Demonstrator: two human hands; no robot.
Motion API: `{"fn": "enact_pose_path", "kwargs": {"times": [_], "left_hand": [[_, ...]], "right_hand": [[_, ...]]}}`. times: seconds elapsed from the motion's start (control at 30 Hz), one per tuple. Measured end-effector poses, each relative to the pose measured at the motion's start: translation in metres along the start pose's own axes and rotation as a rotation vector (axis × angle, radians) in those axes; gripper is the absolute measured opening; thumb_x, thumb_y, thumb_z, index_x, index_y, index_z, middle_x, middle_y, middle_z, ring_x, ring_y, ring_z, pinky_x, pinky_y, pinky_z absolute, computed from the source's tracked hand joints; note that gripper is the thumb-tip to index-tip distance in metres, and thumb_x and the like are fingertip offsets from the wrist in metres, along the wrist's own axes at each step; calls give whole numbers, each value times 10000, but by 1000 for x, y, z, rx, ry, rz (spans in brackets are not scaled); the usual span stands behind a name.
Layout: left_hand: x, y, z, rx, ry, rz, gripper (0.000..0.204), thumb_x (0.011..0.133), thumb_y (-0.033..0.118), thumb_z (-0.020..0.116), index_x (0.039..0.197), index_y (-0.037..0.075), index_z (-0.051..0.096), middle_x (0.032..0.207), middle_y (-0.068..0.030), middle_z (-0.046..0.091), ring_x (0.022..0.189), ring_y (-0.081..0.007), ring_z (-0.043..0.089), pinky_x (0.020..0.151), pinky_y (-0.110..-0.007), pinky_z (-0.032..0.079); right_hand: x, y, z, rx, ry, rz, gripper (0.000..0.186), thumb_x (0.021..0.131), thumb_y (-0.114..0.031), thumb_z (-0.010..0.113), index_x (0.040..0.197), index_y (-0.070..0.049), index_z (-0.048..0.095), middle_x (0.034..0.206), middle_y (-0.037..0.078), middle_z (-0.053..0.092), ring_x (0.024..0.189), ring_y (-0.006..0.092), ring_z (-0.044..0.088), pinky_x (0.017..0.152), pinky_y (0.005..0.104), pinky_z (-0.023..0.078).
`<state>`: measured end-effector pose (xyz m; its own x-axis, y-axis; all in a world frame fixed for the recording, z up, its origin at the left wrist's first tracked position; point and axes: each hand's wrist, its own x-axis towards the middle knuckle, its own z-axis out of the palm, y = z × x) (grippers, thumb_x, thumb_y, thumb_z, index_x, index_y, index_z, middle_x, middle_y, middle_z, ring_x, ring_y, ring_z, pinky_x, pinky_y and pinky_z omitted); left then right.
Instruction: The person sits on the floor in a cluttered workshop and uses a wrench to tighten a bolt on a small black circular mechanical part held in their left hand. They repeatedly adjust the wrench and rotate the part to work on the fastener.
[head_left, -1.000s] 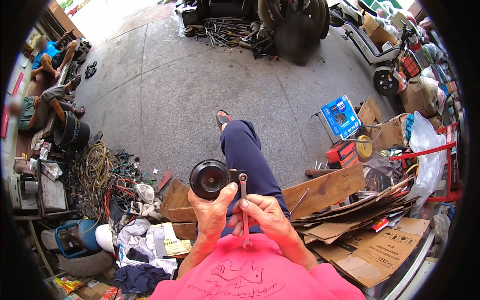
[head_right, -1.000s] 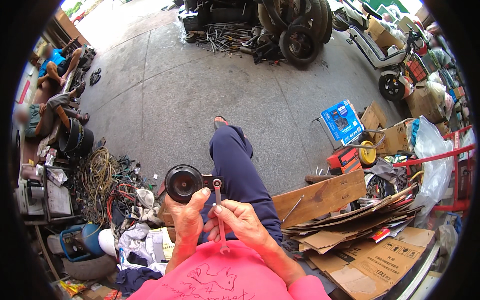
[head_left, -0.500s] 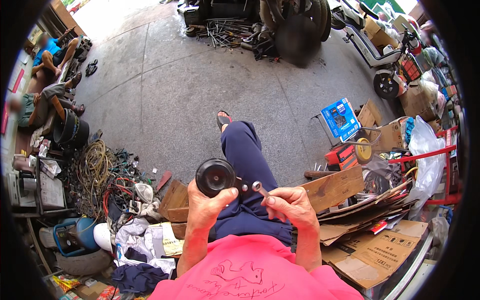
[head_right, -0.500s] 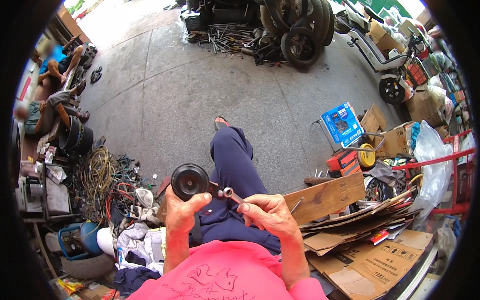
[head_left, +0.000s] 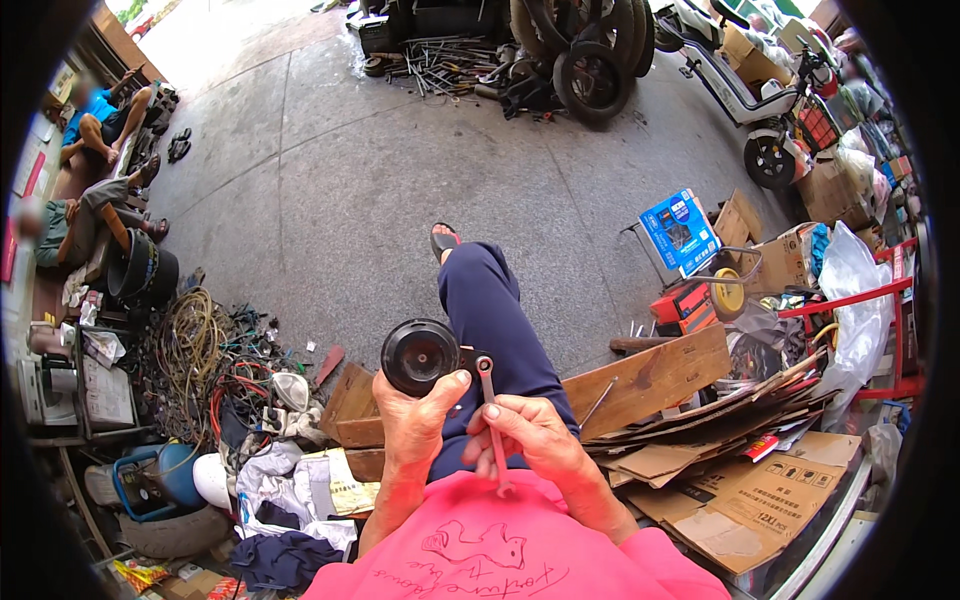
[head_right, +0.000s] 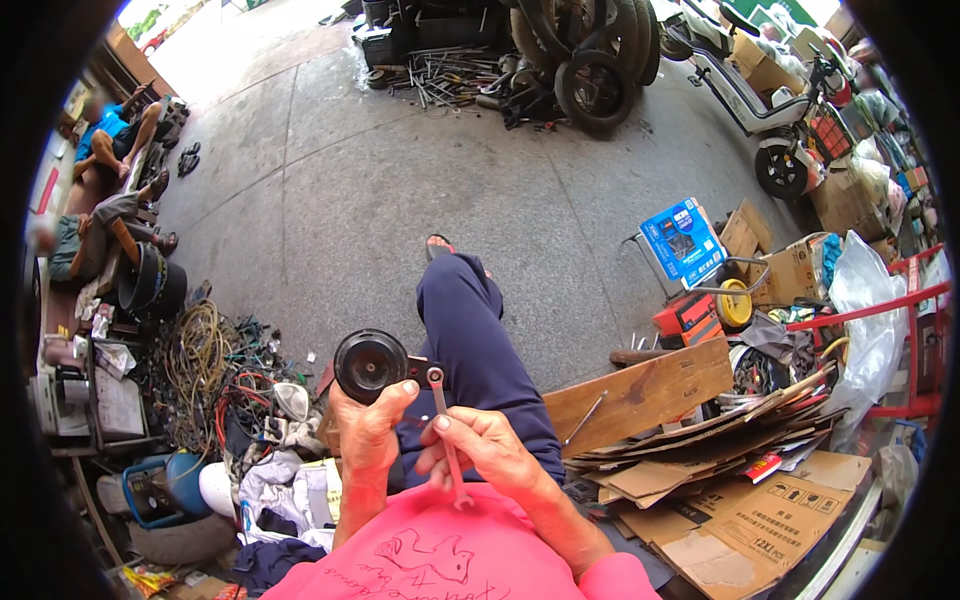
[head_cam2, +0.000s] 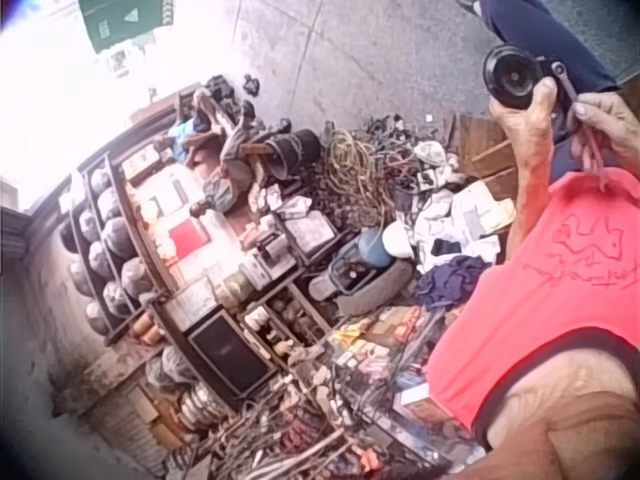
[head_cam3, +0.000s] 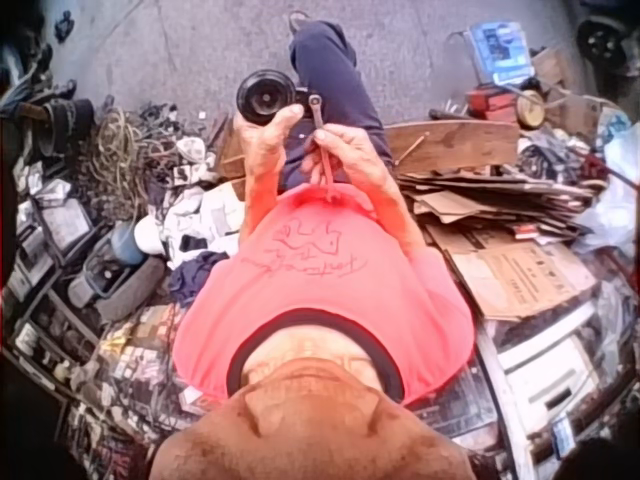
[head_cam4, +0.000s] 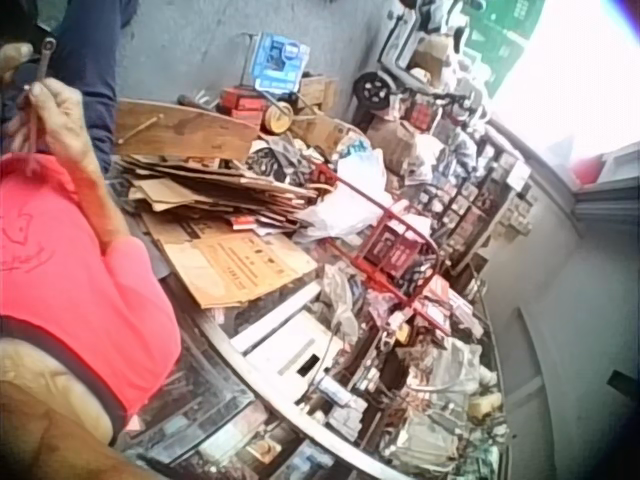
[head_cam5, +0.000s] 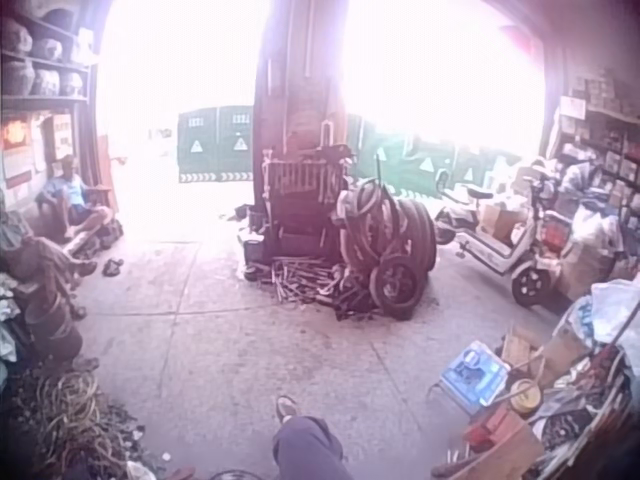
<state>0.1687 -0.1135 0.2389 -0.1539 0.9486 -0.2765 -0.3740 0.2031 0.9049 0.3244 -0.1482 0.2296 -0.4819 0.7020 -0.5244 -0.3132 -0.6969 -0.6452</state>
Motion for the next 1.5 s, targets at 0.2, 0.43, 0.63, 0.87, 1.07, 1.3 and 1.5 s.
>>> {"fn": "enact_pose_path", "kwargs": {"times": [0.2,0.43,0.63,0.87,1.07,1.3,1.5], "left_hand": [[19,14,-32,380,-295,-15,301,650,-19,680,946,7,632,843,-7,640,732,-81,583,692,-243,482],[11,7,-30,42,-194,-126,254,694,-12,714,935,24,640,809,15,620,682,-44,555,582,-211,452],[9,3,-18,24,-101,3,211,711,-24,705,904,22,633,806,8,623,702,-60,571,633,-228,471],[10,1,-21,258,-60,158,263,731,-23,701,974,23,612,864,-3,627,731,-63,573,661,-227,480],[5,-4,-16,117,-8,81,242,751,-4,714,968,31,614,847,2,620,682,-51,559,586,-201,461],[1,0,-4,33,63,46,203,707,-33,691,861,58,596,713,41,559,512,-20,416,457,-188,301],[10,2,-22,172,-100,62,225,703,-20,686,911,36,622,800,14,608,626,-41,518,534,-203,412]], "right_hand": [[-8,-20,-17,-896,264,-214,242,902,-232,625,826,-8,679,579,41,617,498,74,536,481,269,414],[-13,-20,-17,-508,265,-208,174,916,-172,647,905,-5,695,616,-15,597,490,30,449,436,216,353],[-7,-11,-7,-348,304,-250,185,928,-177,639,933,0,695,659,0,617,521,16,485,448,190,362],[-15,-27,-14,-403,278,-201,190,931,-186,638,930,-2,687,646,-2,612,514,19,485,450,185,361],[-6,-11,-7,-327,226,-181,216,961,-201,587,944,7,645,698,65,657,485,67,553,432,187,405],[1,4,7,-33,120,-29,261,1001,-213,491,974,28,587,782,153,677,587,170,656,533,274,535],[-8,-10,-9,-603,189,-121,195,967,-173,556,966,1,644,668,33,636,495,57,526,446,214,391]]}}
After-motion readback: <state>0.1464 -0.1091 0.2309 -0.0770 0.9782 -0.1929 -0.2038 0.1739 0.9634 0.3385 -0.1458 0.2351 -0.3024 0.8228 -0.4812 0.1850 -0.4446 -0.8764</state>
